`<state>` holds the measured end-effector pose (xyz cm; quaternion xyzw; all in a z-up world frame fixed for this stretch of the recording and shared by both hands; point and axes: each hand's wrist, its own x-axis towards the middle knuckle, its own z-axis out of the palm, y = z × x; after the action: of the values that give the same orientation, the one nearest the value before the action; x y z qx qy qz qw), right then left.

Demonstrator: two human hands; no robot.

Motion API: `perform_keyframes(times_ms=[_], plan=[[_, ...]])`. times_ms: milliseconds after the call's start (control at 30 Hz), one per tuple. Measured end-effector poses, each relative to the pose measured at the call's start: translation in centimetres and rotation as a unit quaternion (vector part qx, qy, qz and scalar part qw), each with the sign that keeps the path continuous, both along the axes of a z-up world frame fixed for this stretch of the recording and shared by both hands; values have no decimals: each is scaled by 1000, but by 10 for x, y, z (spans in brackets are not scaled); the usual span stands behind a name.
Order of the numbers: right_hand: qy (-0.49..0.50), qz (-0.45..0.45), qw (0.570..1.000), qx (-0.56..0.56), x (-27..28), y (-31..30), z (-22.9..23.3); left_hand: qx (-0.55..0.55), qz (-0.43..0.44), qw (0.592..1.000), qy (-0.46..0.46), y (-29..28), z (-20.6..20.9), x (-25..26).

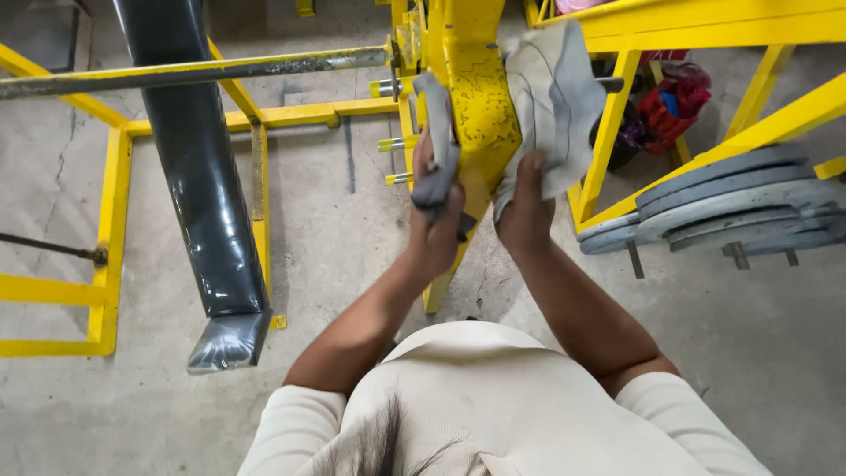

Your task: Cleaning and wiping down various weight machines and benches in a gym using a cloth.

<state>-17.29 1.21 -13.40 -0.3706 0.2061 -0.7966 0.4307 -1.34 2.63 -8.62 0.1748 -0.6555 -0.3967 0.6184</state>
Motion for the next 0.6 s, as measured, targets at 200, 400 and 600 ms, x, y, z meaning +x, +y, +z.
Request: perform_keyframes(times_ms=[200,400,600], plan=[[-22,19,993,112,13,11,-26,-72,11,997,-15,19,31,7],[357,-201,912,9,41,52,-85,322,-46,946,15,-32,-19,6],[529,-362,757,-128,55,48,81,359,-250,896,73,-93,-40,17]])
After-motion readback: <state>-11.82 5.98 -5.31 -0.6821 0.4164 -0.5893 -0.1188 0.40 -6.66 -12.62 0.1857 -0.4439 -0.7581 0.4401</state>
